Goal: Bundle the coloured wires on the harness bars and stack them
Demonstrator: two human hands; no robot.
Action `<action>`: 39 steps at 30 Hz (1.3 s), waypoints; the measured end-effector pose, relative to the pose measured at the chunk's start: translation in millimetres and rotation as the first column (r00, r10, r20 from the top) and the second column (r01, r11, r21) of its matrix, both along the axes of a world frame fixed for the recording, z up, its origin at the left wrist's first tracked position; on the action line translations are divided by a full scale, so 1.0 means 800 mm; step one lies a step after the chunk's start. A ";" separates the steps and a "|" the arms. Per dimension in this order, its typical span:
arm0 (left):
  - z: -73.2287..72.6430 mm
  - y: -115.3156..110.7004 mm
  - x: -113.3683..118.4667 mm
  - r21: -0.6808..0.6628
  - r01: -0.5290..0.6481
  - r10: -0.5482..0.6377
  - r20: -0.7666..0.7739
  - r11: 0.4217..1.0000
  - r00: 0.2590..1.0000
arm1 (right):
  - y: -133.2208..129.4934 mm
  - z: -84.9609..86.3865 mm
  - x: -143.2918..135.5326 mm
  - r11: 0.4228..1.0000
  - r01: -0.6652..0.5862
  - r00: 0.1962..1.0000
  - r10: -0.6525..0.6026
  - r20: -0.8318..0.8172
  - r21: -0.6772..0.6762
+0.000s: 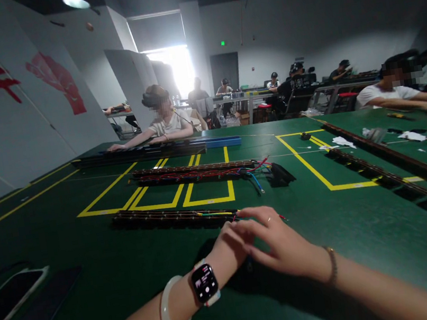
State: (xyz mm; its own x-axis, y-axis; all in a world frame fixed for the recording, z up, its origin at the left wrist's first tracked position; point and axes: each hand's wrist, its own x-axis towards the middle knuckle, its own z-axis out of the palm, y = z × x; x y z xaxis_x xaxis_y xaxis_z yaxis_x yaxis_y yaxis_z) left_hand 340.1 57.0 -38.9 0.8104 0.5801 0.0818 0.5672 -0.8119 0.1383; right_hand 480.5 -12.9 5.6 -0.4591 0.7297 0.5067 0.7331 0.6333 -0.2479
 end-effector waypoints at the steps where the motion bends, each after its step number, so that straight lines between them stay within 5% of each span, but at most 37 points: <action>1: 0.004 0.000 0.000 0.056 -0.023 0.025 -0.036 0.998 0.999 | 0.012 -0.004 0.014 0.998 0.064 0.998 -0.063 -0.013 0.020; 5: 0.023 0.005 -0.003 0.362 -0.104 0.193 -0.219 0.926 0.956 | 0.059 -0.037 0.070 0.970 0.243 0.970 -0.243 -0.005 0.018; 10: 0.032 0.011 -0.007 0.382 -0.154 0.277 -0.293 0.911 0.915 | 0.084 -0.080 0.109 0.943 0.319 0.947 -0.313 0.065 -0.096; 14: 0.033 0.013 -0.007 0.401 -0.207 0.327 -0.257 0.892 0.909 | 0.087 -0.092 0.117 0.933 0.328 0.943 -0.315 0.107 -0.145; 20: 0.031 0.015 -0.007 0.403 -0.301 0.396 -0.178 0.864 0.901 | 0.063 -0.060 0.079 0.972 0.232 0.972 -0.232 0.029 -0.035; 23: 0.025 0.017 -0.006 0.365 -0.341 0.421 -0.166 0.866 0.892 | 0.029 -0.030 0.028 1.000 -0.002 1.000 0.002 0.002 0.000; 27: 0.015 0.020 -0.003 0.318 -0.376 0.445 -0.179 0.870 0.878 | -0.011 -0.010 -0.027 0.969 -0.241 0.963 0.245 0.112 -0.046; 39: 0.014 0.013 0.001 0.327 -0.403 0.481 -0.207 0.855 0.852 | -0.025 -0.016 -0.041 0.977 -0.189 0.951 0.207 0.229 -0.098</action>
